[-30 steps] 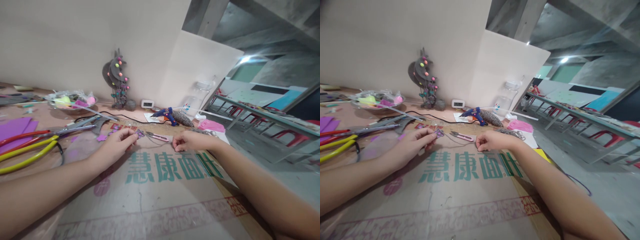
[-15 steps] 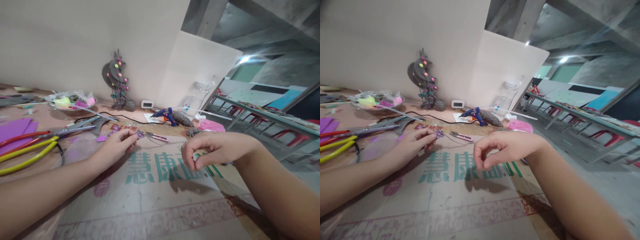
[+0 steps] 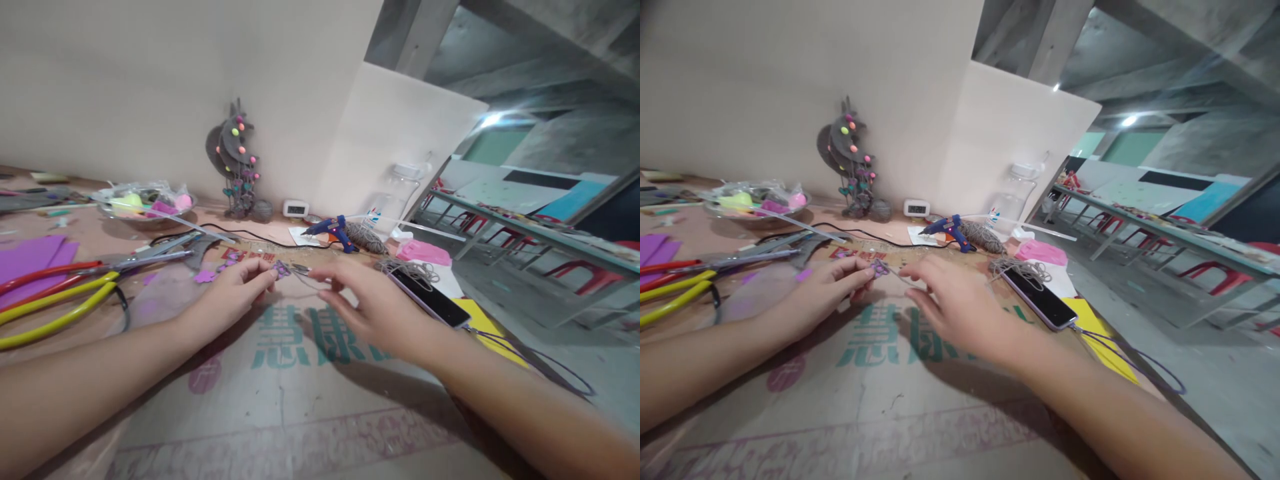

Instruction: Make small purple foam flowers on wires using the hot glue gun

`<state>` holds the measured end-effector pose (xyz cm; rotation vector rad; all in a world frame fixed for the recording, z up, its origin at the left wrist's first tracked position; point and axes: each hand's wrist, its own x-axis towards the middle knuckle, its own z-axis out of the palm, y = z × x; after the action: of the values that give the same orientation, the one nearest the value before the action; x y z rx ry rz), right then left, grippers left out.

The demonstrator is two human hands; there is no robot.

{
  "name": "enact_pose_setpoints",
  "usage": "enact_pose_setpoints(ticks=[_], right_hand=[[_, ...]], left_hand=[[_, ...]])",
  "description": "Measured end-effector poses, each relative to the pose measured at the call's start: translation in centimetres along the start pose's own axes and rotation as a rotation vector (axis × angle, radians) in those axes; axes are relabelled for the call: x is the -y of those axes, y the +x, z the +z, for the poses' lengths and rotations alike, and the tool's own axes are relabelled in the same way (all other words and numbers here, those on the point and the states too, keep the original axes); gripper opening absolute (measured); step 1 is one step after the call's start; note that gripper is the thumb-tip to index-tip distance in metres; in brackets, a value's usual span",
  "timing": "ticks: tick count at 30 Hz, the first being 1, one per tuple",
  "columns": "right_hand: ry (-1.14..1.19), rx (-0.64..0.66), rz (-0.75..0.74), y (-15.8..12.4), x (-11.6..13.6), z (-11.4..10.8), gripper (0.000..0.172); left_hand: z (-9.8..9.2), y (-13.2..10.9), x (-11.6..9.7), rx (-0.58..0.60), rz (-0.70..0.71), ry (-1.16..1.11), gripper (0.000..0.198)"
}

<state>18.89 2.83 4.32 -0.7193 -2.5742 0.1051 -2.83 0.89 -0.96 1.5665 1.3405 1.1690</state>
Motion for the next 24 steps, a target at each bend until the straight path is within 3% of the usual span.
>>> enact_pose_setpoints(ticks=[4, 7, 10, 18, 24], right_hand=[[-0.153, -0.009, -0.130, -0.5, -0.5, 3.9, 0.024], [-0.075, -0.048, -0.013, -0.7, -1.3, 5.1, 0.028], [0.069, -0.088, 0.143, -0.5, -1.9, 5.2, 0.029], [0.545, -0.070, 0.307, 0.1, -0.7, 5.1, 0.019], [0.613, -0.055, 0.407, 0.2, -0.5, 4.9, 0.014]], left_hand=[[0.1, 0.0, 0.1, 0.006, 0.021, -0.018, 0.022], [0.2, 0.0, 0.1, 0.013, 0.032, -0.001, 0.024], [0.3, -0.2, -0.1, 0.027, 0.055, 0.046, 0.023], [0.7, -0.9, -0.5, 0.119, 0.149, 0.160, 0.023], [0.7, -0.8, -0.2, 0.181, 0.165, 0.233, 0.021]])
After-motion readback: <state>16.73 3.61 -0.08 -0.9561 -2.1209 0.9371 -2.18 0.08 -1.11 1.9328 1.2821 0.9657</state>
